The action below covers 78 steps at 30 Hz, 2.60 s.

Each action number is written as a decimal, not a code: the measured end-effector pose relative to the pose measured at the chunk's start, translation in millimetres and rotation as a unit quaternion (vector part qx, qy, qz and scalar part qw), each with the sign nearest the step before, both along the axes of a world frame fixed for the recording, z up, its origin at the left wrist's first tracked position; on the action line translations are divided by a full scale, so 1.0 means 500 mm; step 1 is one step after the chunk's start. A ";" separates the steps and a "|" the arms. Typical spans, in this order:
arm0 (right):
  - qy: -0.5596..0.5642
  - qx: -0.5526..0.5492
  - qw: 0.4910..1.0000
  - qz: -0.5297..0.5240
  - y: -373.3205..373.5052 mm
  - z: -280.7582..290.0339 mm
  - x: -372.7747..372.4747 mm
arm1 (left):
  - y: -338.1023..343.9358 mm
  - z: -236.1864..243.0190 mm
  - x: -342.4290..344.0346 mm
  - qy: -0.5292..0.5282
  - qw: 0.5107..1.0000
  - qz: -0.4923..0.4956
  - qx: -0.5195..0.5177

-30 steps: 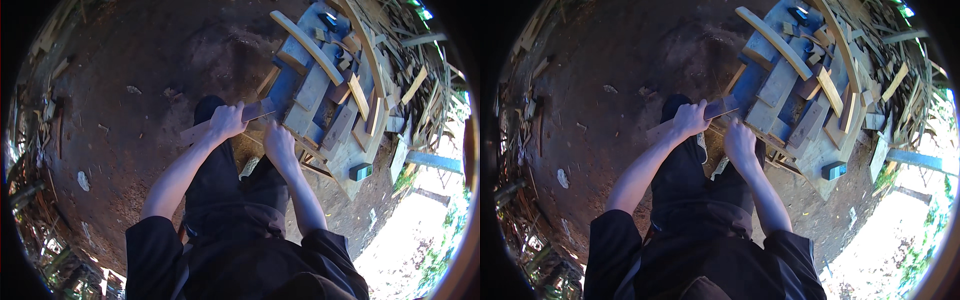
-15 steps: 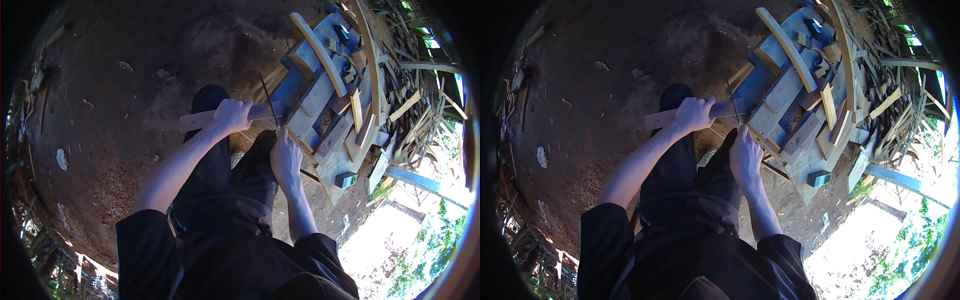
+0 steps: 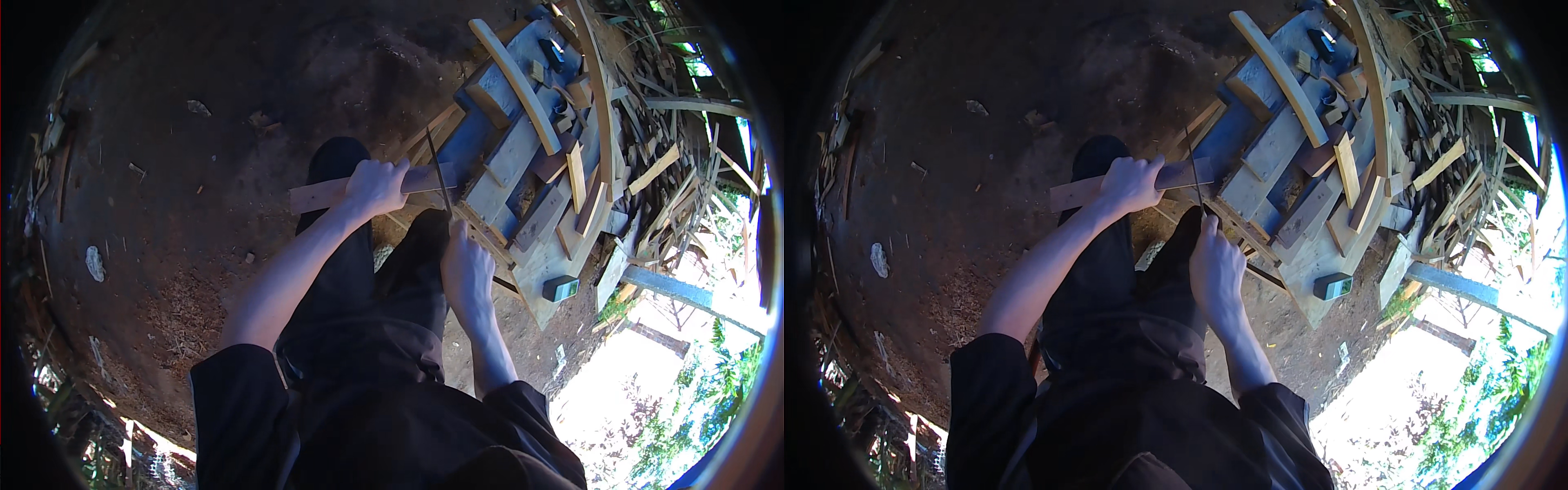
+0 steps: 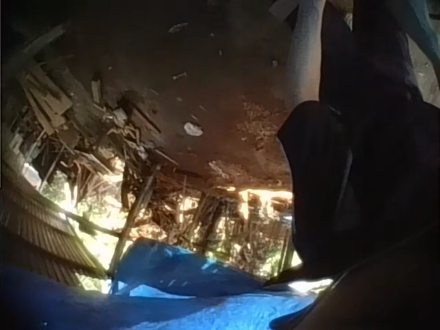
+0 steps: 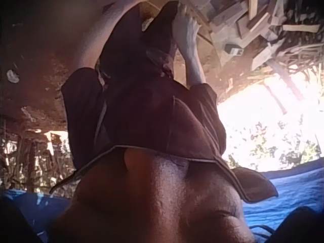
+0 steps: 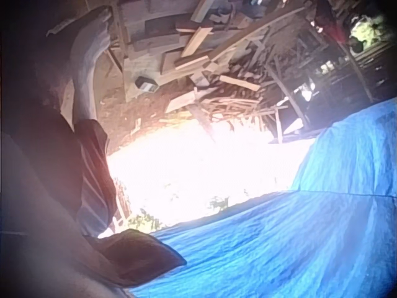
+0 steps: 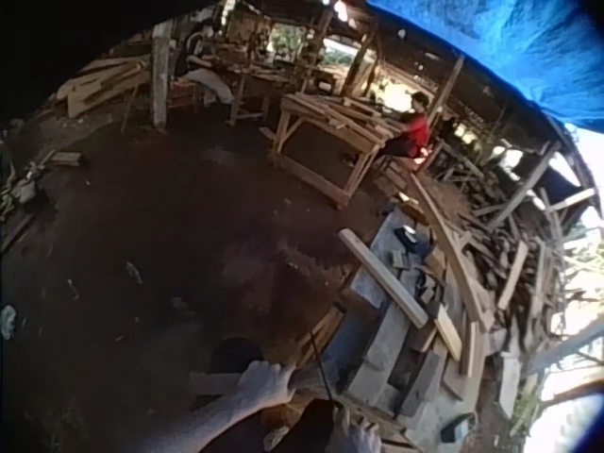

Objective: Manually shaping and checking a wooden piece using a small saw and hands.

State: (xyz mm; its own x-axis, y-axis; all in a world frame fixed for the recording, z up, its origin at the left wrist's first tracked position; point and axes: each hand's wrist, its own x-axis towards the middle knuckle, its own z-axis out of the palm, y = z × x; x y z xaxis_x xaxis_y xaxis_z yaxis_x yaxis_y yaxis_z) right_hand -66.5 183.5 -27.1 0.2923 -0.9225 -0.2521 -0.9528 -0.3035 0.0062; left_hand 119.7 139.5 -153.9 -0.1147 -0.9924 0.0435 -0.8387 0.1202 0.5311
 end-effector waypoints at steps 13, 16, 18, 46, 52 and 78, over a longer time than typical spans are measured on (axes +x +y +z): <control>-0.047 -0.090 0.994 0.028 -0.106 -0.089 0.011 | -0.020 0.007 -0.018 -0.008 1.000 -0.006 -0.024; -0.032 -0.033 0.999 -0.004 -0.015 -0.033 -0.013 | -0.013 0.003 -0.011 -0.008 1.000 0.004 -0.014; -0.039 -0.022 0.999 -0.015 0.046 -0.011 -0.043 | -0.010 0.002 -0.011 -0.009 1.000 0.010 -0.026; -0.143 0.007 0.987 -0.070 0.155 0.031 -0.129 | 0.001 0.005 -0.016 -0.031 0.994 -0.018 -0.103; -0.177 -0.039 0.980 -0.081 0.172 -0.036 -0.121 | -0.005 0.017 -0.023 -0.050 0.992 -0.018 -0.111; -0.412 -0.234 0.862 -0.179 0.131 0.004 -0.160 | 0.095 0.225 -0.064 0.130 0.991 -0.027 0.021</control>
State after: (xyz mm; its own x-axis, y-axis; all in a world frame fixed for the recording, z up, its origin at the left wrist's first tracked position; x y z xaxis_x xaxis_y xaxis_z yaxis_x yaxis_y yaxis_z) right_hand -146.6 249.2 -24.9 -0.1305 -0.9355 0.3284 -0.7242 -0.1362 -0.6760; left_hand 87.6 186.8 -41.4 -0.1589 -0.9866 0.0383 -0.6659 0.1357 0.7336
